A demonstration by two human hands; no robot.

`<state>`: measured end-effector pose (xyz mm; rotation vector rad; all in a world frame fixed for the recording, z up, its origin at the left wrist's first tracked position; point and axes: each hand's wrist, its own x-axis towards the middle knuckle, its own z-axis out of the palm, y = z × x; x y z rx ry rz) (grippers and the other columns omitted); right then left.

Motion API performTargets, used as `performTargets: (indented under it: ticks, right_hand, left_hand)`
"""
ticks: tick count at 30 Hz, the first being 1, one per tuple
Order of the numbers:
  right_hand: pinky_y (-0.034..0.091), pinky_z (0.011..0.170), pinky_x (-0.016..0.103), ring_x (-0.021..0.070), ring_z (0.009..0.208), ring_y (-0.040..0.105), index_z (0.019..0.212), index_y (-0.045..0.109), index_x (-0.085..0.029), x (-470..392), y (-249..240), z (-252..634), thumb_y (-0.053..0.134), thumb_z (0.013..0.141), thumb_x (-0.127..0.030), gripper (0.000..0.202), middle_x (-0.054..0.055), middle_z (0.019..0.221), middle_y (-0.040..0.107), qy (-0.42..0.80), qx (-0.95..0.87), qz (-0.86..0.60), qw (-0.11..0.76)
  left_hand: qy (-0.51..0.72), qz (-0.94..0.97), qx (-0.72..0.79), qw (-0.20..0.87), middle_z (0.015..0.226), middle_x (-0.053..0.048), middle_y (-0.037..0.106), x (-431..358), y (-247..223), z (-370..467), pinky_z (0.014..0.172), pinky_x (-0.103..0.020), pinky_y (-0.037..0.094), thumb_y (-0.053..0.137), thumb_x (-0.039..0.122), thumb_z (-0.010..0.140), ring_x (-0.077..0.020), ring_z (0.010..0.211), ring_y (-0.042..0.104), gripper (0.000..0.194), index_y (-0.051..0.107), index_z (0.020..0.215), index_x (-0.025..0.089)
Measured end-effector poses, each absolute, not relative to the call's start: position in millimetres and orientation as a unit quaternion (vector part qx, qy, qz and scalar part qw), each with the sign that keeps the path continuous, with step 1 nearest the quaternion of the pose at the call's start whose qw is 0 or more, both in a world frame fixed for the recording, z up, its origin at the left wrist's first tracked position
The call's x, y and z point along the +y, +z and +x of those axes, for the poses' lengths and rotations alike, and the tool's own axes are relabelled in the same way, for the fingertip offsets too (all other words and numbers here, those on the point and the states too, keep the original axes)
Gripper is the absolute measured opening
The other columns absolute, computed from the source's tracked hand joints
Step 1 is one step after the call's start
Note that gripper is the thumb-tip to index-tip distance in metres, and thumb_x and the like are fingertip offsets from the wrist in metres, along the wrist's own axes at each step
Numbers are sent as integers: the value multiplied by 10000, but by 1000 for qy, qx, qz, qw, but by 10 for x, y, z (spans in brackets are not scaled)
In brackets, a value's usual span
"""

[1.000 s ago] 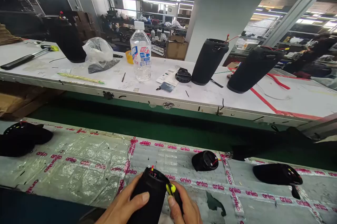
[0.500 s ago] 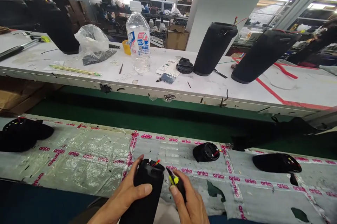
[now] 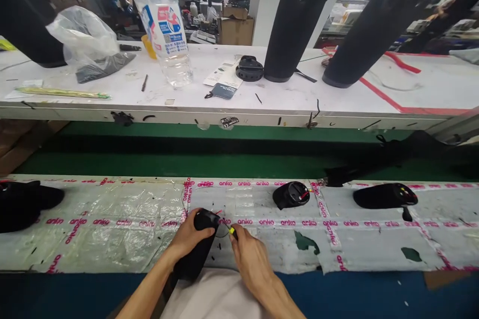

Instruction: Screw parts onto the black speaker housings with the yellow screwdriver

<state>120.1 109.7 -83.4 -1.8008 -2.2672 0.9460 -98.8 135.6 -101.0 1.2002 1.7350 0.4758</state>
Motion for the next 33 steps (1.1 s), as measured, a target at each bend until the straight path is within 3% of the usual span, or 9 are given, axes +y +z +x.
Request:
performTargets:
  ticks: [4,8,11,17,26,33]
  right_hand:
    - [497,706,309,242,870,734,1258,567,-194,1017,-1180,1059,366,1044,-213,294,80,1011,743,330,-717,-614,19]
    - [495,722,309,240,896,732,1234,574,-180,919,-1306,960,366,1024,-157,297,94,1026,740,350,-691,-633,-5]
    - [497,712,309,239,875,737,1232,574,-172,908,-1312,890,369,1015,-134,301,92,998,747,367,-679,-636,-22]
    - [505,707,321,241,879,736,1274,547,-183,1002,-1355,750,339,1047,-197,308,104,1048,731,377,-676,-632,-37]
    - [489,702,306,233,874,729,1203,547,-177,1140,-1419,568,327,1073,-270,272,102,1038,717,380,-677,-629,-36]
    - [489,710,309,228,868,733,1195,536,-186,1137,-1442,515,317,1079,-291,268,104,1042,725,388,-671,-631,-34]
  left_hand:
    - [139,532,705,448,1089,-131,743,1405,-1427,-954,963,-509,513,813,360,599,-370,1055,695,942,448,1437,134]
    - [148,569,715,378,1441,-191,534,1243,-1558,-954,1107,-506,414,779,408,683,-361,1351,511,1025,269,1535,154]
    - [166,566,744,314,1492,-221,443,1152,-1570,-985,1070,-550,447,722,520,768,-370,1340,515,1095,81,1582,165]
    - [142,599,729,300,1461,-178,534,1082,-1609,-989,1063,-517,481,480,526,963,-342,1352,525,663,343,1524,201]
    - [118,622,718,288,1463,-174,519,1099,-1655,-1000,1023,-493,506,468,511,980,-344,1325,544,671,278,1552,215]
    - [90,626,722,279,1435,-191,520,1105,-1637,-978,893,-488,556,454,538,975,-359,1185,634,691,263,1560,223]
